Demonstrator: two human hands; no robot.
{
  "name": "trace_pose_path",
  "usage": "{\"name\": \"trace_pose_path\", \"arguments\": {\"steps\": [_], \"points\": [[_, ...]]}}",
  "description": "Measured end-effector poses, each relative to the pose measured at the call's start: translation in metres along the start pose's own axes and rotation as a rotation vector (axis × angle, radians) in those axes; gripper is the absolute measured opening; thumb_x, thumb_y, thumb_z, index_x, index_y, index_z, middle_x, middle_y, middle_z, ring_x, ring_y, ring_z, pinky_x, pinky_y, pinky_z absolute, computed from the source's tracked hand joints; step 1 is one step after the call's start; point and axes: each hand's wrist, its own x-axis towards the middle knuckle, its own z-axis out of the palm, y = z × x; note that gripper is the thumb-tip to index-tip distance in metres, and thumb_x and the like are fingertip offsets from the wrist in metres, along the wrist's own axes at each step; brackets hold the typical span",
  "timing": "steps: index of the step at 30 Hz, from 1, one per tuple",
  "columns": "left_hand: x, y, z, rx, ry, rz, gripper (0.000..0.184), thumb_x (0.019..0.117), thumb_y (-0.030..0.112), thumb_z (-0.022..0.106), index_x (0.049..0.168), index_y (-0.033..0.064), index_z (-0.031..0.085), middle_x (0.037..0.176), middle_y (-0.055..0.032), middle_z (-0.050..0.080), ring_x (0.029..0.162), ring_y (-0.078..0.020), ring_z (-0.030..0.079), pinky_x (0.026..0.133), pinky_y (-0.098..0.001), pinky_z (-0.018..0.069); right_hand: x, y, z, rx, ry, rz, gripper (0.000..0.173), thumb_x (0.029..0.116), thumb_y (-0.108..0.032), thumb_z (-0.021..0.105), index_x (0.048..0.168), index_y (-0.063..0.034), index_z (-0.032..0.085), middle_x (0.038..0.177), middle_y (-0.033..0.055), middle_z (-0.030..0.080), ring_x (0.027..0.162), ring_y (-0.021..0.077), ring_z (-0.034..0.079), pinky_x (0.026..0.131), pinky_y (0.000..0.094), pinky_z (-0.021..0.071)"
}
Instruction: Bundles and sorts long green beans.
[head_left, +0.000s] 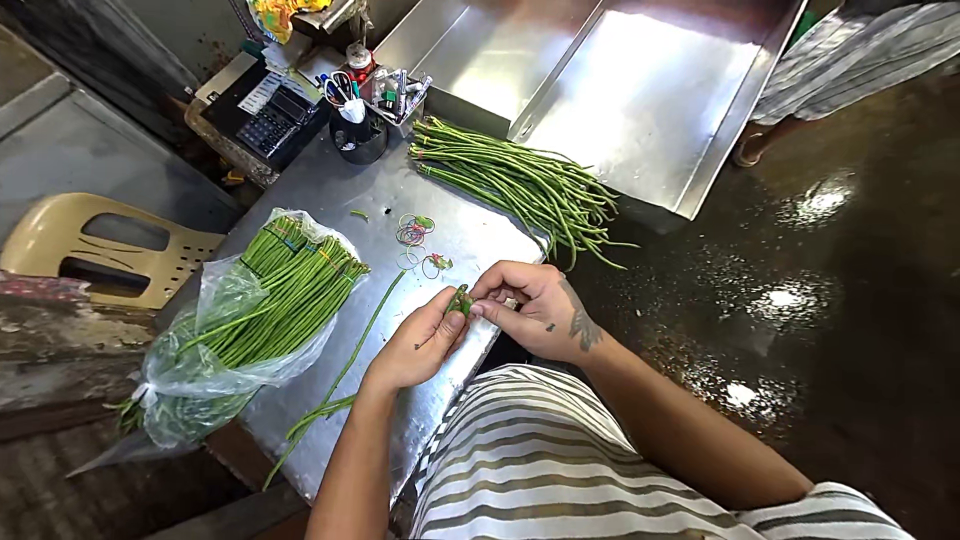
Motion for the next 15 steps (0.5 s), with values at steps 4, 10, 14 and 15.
{"name": "trace_pose_path", "arguments": {"steps": [4, 10, 14, 15], "points": [[-0.001, 0.0, 0.003, 0.231, 0.122, 0.037, 0.034, 0.1111, 0.031, 0.04, 0.115, 0.0035, 0.06, 0.08, -0.0007, 0.059, 0.068, -0.0072, 0.058, 0.062, -0.0244, 0.0518, -0.006, 0.005, 0.007, -0.058, 0.038, -0.051, 0.008, 0.0939, -0.009, 0.071, 0.096, -0.0021, 0.072, 0.089, 0.002, 0.072, 0.077, 0.006, 0.067, 0.073, 0.0229, 0.0594], [-0.006, 0.0, 0.005, 0.474, 0.203, 0.06, 0.038, 0.1108, 0.037, 0.039, 0.115, 0.0066, 0.062, 0.084, -0.002, 0.062, 0.072, -0.0097, 0.061, 0.068, -0.0289, 0.0553, -0.005, 0.006, 0.013, -0.061, 0.106, -0.101, 0.004, 0.0915, -0.006, 0.07, 0.093, -0.002, 0.071, 0.089, 0.0029, 0.072, 0.077, 0.0079, 0.068, 0.07, 0.0245, 0.0603], [-0.006, 0.002, 0.005, 0.566, 0.176, 0.034, 0.043, 0.1105, 0.042, 0.036, 0.113, 0.0051, 0.058, 0.081, -0.0033, 0.059, 0.072, -0.0122, 0.061, 0.067, -0.032, 0.0549, 0.0, 0.003, 0.012, -0.081, 0.118, -0.125, 0.003, 0.09, -0.005, 0.071, 0.091, -0.0024, 0.071, 0.088, 0.0026, 0.071, 0.076, 0.0078, 0.067, 0.068, 0.0245, 0.0604], [-0.006, 0.002, 0.005, 0.578, 0.174, 0.027, 0.044, 0.1103, 0.043, 0.036, 0.112, 0.005, 0.057, 0.081, -0.0034, 0.059, 0.072, -0.0123, 0.06, 0.066, -0.032, 0.0542, 0.0, 0.003, 0.012, -0.075, 0.115, -0.123, 0.003, 0.0898, -0.005, 0.071, 0.091, -0.0023, 0.071, 0.088, 0.0026, 0.072, 0.075, 0.0079, 0.068, 0.068, 0.0248, 0.0605]]}}
